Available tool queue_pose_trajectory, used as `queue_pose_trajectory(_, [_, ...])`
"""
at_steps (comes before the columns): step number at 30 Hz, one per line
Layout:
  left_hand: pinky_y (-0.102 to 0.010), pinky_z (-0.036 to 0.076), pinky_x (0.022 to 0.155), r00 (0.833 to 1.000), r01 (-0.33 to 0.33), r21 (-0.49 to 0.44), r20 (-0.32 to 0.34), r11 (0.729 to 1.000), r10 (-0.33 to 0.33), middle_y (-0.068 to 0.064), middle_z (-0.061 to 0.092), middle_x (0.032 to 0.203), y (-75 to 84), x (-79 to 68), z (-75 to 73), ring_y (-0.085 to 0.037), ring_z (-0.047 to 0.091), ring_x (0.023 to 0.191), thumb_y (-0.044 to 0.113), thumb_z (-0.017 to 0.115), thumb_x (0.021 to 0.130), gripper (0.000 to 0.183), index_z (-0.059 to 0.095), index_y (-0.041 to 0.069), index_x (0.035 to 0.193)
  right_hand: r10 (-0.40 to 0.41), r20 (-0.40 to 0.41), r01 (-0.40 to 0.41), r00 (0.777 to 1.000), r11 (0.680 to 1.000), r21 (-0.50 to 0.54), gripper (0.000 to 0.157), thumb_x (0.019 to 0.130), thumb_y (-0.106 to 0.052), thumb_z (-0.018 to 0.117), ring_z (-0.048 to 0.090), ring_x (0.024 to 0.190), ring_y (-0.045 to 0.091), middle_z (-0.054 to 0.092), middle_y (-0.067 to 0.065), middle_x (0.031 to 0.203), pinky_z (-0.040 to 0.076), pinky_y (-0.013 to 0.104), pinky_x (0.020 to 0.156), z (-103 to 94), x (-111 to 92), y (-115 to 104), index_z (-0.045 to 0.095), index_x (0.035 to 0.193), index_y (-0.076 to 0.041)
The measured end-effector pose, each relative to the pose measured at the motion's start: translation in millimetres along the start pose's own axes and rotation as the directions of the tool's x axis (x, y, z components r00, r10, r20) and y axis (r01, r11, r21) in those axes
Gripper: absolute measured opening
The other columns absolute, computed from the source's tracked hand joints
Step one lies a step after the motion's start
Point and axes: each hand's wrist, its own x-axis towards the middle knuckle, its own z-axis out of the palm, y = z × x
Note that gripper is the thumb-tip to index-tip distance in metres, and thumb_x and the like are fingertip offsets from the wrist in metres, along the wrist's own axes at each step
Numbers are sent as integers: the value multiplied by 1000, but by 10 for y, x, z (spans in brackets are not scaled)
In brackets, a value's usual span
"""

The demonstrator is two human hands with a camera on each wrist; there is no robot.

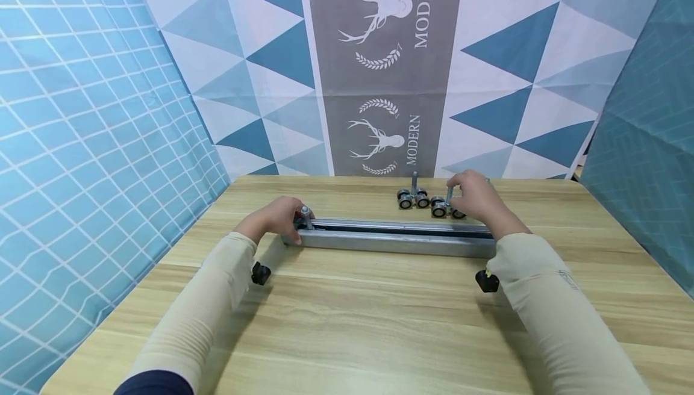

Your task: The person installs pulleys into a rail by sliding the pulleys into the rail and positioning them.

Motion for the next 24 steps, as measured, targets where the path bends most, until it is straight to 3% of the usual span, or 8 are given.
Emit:
queue_pose_trajectory(5, [-35, 50, 78, 1000, -7, 3, 6, 1000, 7, -2, 67, 96, -6, 1, 2, -16, 56, 83, 16, 93, 62, 46, 74, 13, 104, 61, -21, -60, 998, 998, 30, 33, 89, -2, 57, 55, 101, 47, 53, 34, 116, 47, 57, 80, 15, 86, 27, 59, 118, 14])
queue_pose_trajectory(11, [-33, 47, 71, 1000, -8, 3, -1, 1000, 8, 0, 65, 87, -5, 0, 8, -17, 52, 77, 16, 92, 63, 44, 74, 12, 102, 94, -31, -93, 995, 995, 26, 35, 90, -3, 59, 55, 102, 48, 52, 34, 117, 47, 57, 81, 48, 179, 76, 57, 120, 15])
queue_pose_trajectory(19, [-33, 47, 71, 1000, -4, 4, -14, 1000, 5, 0, 65, 87, -27, 3, 22, -16, 52, 76, 16, 93, 62, 47, 74, 11, 105, 127, 1, -127, 992, 991, 43, 37, 90, -4, 60, 54, 106, 48, 55, 34, 120, 45, 58, 86, 105, 312, 120, 57, 122, 15])
queue_pose_trajectory(24, [-33, 48, 72, 1000, -5, -5, -18, 1000, 5, 0, 65, 87, -19, 23, 31, -17, 53, 76, 16, 93, 62, 46, 74, 10, 103, 145, 30, -146, 989, 989, 26, 29, 87, 2, 61, 57, 100, 45, 61, 31, 110, 46, 57, 84, 107, 394, 130, 62, 113, 13])
